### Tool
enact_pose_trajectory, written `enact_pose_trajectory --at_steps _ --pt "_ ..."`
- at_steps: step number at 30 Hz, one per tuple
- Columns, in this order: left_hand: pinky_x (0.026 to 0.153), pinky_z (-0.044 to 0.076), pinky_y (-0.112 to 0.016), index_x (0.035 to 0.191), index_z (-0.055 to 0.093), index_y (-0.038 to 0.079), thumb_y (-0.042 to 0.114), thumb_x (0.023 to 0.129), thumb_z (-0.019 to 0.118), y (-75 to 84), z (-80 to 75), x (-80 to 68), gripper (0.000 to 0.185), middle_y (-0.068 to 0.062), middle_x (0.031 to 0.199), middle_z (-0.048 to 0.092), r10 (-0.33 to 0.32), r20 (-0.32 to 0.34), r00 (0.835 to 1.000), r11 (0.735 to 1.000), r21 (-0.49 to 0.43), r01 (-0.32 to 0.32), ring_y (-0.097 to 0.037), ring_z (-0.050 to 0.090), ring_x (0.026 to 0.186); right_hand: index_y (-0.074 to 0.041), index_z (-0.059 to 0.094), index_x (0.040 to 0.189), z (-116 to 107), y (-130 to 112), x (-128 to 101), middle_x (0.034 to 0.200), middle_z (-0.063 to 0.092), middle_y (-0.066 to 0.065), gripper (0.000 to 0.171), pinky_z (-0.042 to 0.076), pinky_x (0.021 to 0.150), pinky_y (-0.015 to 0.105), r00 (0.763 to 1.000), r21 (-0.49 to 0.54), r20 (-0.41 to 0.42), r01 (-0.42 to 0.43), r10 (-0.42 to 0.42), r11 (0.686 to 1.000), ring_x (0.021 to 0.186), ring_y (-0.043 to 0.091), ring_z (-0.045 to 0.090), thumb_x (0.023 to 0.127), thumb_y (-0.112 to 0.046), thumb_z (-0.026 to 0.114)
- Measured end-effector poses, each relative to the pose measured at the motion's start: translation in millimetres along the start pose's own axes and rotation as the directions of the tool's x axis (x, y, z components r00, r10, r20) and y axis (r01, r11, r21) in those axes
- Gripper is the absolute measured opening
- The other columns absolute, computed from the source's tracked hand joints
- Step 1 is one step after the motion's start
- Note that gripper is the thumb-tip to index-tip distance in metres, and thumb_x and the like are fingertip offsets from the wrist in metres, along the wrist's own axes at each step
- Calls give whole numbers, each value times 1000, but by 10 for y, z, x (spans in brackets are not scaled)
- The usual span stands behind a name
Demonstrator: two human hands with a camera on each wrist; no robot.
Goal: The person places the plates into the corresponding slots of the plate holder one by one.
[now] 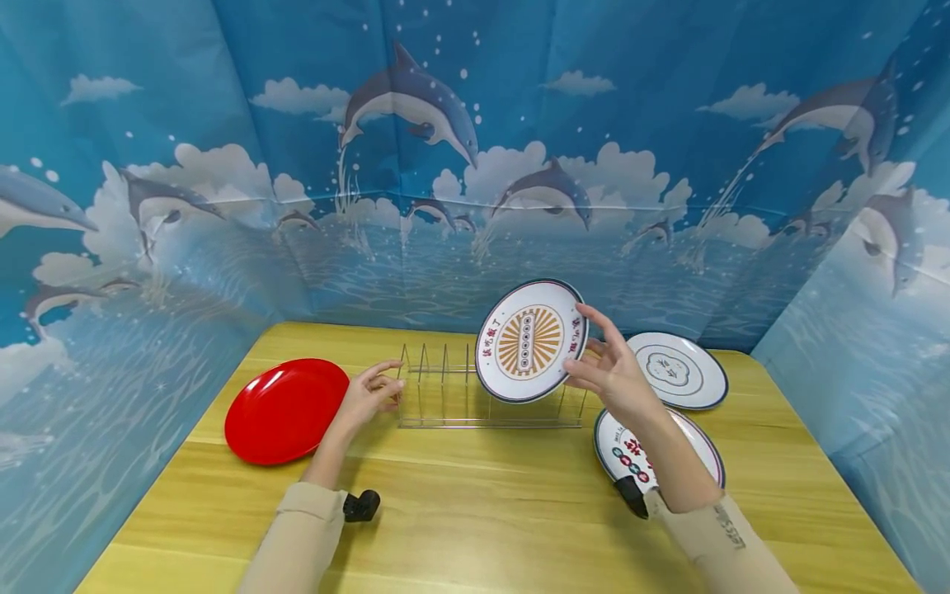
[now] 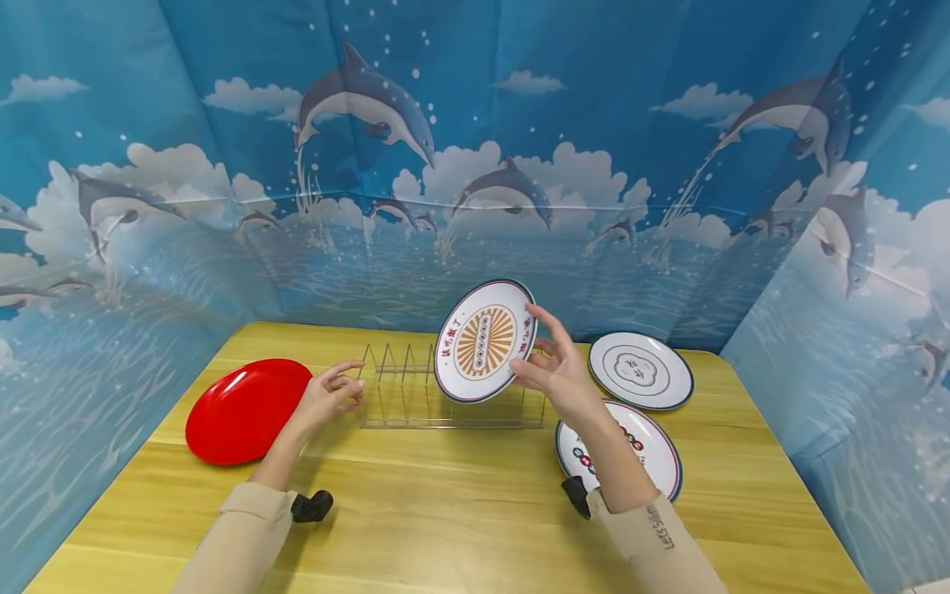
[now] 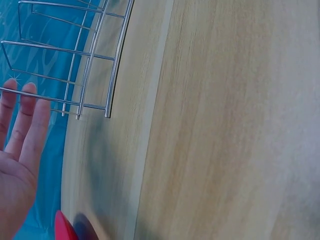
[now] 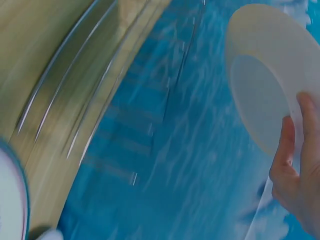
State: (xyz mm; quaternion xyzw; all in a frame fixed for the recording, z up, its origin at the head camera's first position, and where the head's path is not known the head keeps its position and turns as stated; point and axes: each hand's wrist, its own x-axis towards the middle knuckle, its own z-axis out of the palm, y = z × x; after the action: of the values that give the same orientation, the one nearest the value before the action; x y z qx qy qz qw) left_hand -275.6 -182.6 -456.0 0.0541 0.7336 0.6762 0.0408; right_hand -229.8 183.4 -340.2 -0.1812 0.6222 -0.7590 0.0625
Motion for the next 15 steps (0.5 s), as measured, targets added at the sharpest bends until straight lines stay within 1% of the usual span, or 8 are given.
enact_pose_trajectory --at_steps 3,6,10,13,15 --pt "75 52 -48 129 48 5 16 86 63 10 2 8 47 -14 89 64 -6 -4 1000 1000 -9 6 -28 59 81 -26 22 143 182 66 120 122 35 18 73 54 74 33 999 -27 9 -37 37 999 91 18 60 86 3 57" --pt "76 51 -49 131 45 3 15 86 63 41 6 0 50 -5 85 64 -21 5 1000 1000 -16 21 -32 58 85 -26 24 143 348 149 223 120 37 19 73 54 74 35 998 -36 11 -57 58 998 88 18 60 85 3 58" --pt "80 48 -53 132 43 0 10 87 61 143 23 -45 50 2 80 63 -45 14 999 998 -37 46 -25 59 80 -27 26 142 549 246 331 119 38 22 74 52 78 42 997 -59 5 -70 71 996 88 21 59 84 5 59" --pt "81 47 -55 132 43 -1 7 87 60 217 35 -79 48 2 79 62 -57 12 998 998 -36 58 -22 59 77 -26 29 141 700 287 401 120 38 25 75 51 79 45 998 -99 -10 -62 62 993 90 24 57 82 7 60" --pt "80 47 -55 131 43 -1 6 87 60 232 33 -83 48 0 79 62 -60 8 998 998 -28 60 -21 59 76 -25 30 141 800 306 445 121 39 27 75 52 78 45 999 -145 -16 -43 41 989 91 27 56 81 8 62"
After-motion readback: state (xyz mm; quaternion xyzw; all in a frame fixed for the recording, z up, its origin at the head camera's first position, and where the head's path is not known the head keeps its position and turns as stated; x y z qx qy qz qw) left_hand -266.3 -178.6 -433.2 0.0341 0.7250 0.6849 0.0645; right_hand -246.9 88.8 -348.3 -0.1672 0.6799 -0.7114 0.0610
